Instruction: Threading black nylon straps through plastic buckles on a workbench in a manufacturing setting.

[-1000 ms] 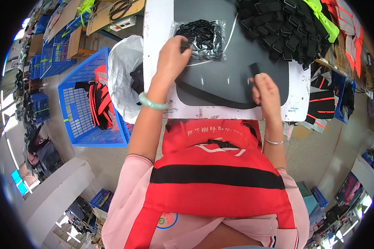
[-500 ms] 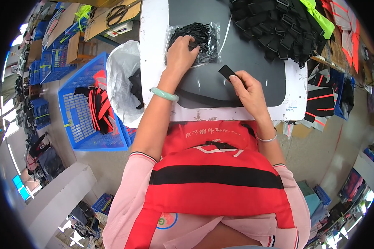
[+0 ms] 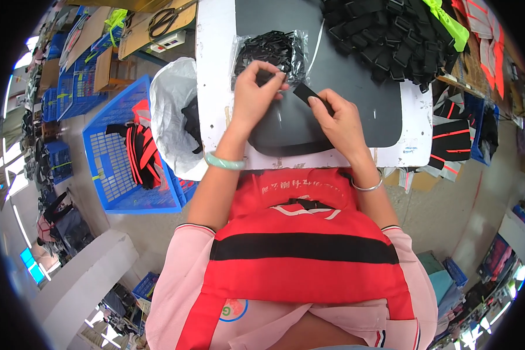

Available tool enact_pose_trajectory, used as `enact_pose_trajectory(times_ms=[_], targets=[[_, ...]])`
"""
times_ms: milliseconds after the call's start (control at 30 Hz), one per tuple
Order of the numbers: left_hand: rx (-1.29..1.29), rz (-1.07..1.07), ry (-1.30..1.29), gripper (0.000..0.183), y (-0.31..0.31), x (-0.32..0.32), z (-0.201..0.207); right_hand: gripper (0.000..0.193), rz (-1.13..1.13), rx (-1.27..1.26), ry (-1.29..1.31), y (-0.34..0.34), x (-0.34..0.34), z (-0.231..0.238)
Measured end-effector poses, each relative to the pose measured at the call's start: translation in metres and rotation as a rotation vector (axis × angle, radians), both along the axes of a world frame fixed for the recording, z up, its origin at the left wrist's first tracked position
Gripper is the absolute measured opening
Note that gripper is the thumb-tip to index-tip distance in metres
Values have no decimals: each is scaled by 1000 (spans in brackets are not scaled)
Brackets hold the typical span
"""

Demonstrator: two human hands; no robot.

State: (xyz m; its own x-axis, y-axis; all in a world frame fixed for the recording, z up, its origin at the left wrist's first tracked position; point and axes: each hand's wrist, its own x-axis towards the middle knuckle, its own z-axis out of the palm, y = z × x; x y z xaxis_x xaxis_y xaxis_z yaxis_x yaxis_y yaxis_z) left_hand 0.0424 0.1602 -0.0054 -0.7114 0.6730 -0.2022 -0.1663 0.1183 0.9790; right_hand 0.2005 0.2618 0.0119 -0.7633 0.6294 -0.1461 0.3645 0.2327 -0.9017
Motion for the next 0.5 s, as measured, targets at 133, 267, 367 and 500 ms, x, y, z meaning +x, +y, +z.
enact_pose_trajectory(times_ms=[133,267,367,500], targets=[[73,34,-59,11,-13,30,5,20,7,213,25,-9,-12,3],[59,70,-5,10,-18,42,-2,21,31,412,4,-16,-8,1],[11,76,233,11,-20,47,-11,22,71,403,3,-21,-5,4],[-26,-54,281,7,-23,51,-2,16,88,366,79,-22,-2,0]])
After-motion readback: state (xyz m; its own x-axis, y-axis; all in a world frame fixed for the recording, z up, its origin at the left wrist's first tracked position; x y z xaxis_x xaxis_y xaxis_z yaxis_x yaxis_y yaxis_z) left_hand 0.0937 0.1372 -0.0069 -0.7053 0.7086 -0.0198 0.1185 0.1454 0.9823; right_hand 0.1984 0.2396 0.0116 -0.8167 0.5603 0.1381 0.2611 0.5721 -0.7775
